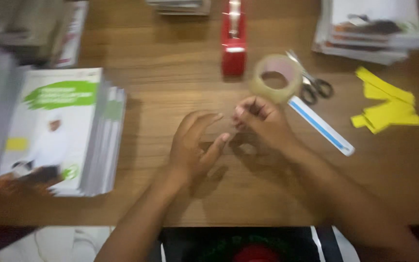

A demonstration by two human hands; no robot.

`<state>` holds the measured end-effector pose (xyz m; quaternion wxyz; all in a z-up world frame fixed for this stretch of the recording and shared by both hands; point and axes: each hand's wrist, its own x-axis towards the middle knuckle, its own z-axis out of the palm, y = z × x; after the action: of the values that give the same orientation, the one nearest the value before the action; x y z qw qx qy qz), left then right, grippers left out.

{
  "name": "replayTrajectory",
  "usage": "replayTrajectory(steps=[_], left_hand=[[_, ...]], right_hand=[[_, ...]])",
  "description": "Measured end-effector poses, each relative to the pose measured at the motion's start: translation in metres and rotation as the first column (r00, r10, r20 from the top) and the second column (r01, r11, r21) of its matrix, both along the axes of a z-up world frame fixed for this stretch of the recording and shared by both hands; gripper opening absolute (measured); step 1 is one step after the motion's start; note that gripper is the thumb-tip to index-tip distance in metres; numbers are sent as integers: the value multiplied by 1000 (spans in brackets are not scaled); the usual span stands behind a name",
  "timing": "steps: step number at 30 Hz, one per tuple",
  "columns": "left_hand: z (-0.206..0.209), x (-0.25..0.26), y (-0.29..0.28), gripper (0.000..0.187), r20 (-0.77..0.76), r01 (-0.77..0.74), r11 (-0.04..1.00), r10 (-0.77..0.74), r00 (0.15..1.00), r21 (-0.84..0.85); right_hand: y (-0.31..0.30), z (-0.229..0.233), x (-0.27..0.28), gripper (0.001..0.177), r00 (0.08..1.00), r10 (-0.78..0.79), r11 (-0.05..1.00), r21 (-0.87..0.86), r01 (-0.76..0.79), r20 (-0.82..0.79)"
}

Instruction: The person applies clear adhesive tape over a yellow strip on the spine of a book, using scissors to cut the tape. They then place the book on a stack and repeat the process with another book.

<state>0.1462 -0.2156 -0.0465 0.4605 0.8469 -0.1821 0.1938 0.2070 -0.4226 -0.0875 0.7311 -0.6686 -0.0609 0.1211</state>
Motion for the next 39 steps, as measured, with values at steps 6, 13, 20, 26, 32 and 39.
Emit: replayTrajectory(steps=[6, 13, 20, 26, 32, 39], left_hand=[[-6, 55, -80, 31, -26, 224, 974, -225, 974, -19], [4, 136, -162, 25, -101, 225, 972, -231, 968, -67], [-45, 252, -254, 59, 178, 243, 930, -298, 938, 274], [-59, 281, -267, 35, 358, 210, 866, -394, 847, 454], [-42, 230, -233, 21, 340, 155, 780, -430, 836, 607], [-29, 168, -167, 36, 241, 363, 886, -434, 868, 289]], right_hand=[[-96, 12, 12, 23, 959, -276, 961, 12, 276, 66], [-183, 8, 49, 10, 796, -597, 771, 205, 603, -97], [-218, 3, 91, 9, 722, -608, 636, 342, 691, -329], [-188, 29, 99, 32, 674, -613, 599, 315, 737, -412], [-184, 31, 89, 47, 746, -540, 637, 390, 665, -390], [-180, 3, 75, 24, 689, -616, 556, 408, 724, -382]])
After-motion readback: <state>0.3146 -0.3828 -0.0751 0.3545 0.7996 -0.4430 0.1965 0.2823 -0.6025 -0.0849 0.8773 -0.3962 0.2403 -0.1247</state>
